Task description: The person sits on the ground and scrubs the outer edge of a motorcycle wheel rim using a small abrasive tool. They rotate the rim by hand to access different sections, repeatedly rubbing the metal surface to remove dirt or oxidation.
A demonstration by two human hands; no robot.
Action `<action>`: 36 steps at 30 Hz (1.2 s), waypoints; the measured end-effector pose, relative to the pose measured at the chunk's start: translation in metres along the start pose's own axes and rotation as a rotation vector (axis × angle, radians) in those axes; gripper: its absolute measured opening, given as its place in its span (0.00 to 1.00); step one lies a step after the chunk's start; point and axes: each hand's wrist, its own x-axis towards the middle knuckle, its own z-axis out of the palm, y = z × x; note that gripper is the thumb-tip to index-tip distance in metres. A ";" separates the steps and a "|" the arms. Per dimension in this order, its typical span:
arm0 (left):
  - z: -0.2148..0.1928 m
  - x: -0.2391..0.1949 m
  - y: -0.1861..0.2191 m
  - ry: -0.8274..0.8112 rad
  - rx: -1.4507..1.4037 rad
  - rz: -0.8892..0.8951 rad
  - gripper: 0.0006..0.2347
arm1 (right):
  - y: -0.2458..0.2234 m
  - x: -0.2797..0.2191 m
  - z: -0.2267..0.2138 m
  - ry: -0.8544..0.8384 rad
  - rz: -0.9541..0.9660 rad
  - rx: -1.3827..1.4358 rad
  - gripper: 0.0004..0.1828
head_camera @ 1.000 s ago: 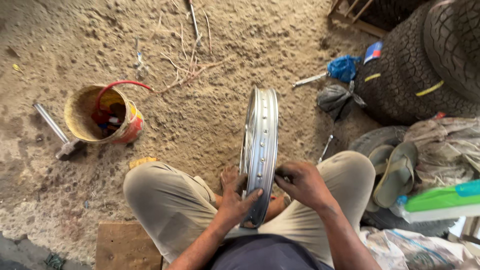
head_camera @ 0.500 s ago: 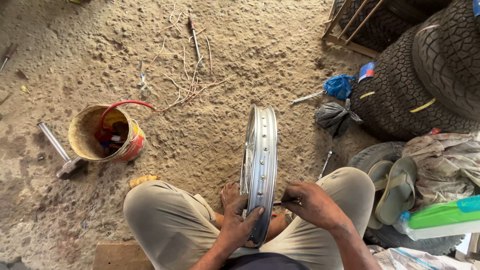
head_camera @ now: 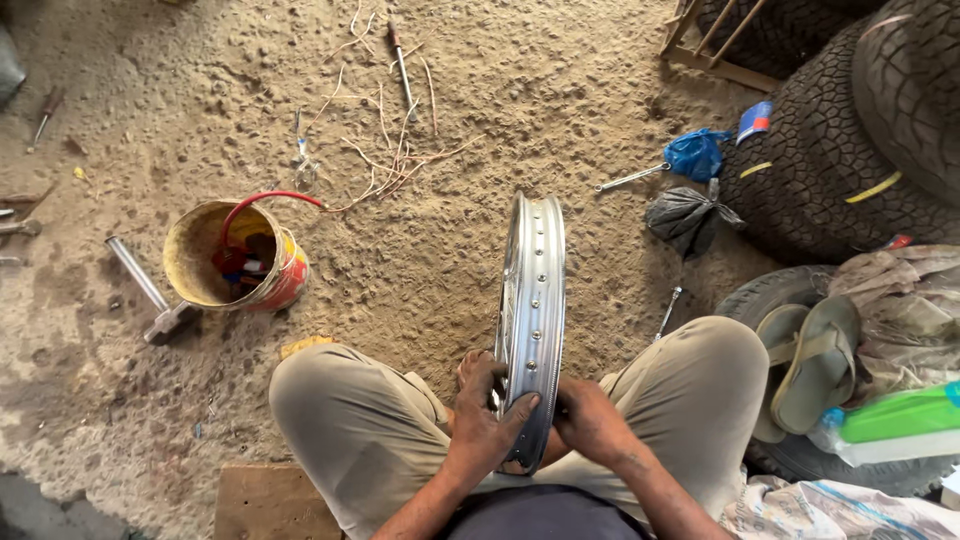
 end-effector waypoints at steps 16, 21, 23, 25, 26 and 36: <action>0.007 0.056 0.024 -0.117 -0.314 -0.281 0.13 | -0.015 -0.010 -0.028 0.233 0.042 0.092 0.07; 0.003 0.040 0.036 -0.025 -0.229 -0.088 0.08 | 0.000 0.014 -0.016 0.212 0.192 0.515 0.10; 0.005 0.038 0.036 0.054 -0.117 0.119 0.09 | 0.009 0.020 -0.011 0.182 0.220 0.554 0.10; 0.006 0.038 0.035 0.036 -0.200 -0.090 0.09 | 0.014 0.027 -0.007 0.160 0.212 0.544 0.10; 0.006 0.039 0.034 0.028 -0.242 -0.191 0.09 | 0.015 0.030 -0.007 0.148 0.215 0.532 0.10; -0.007 0.051 -0.015 -0.253 -0.751 -0.350 0.15 | 0.040 0.012 -0.023 0.195 0.359 0.776 0.08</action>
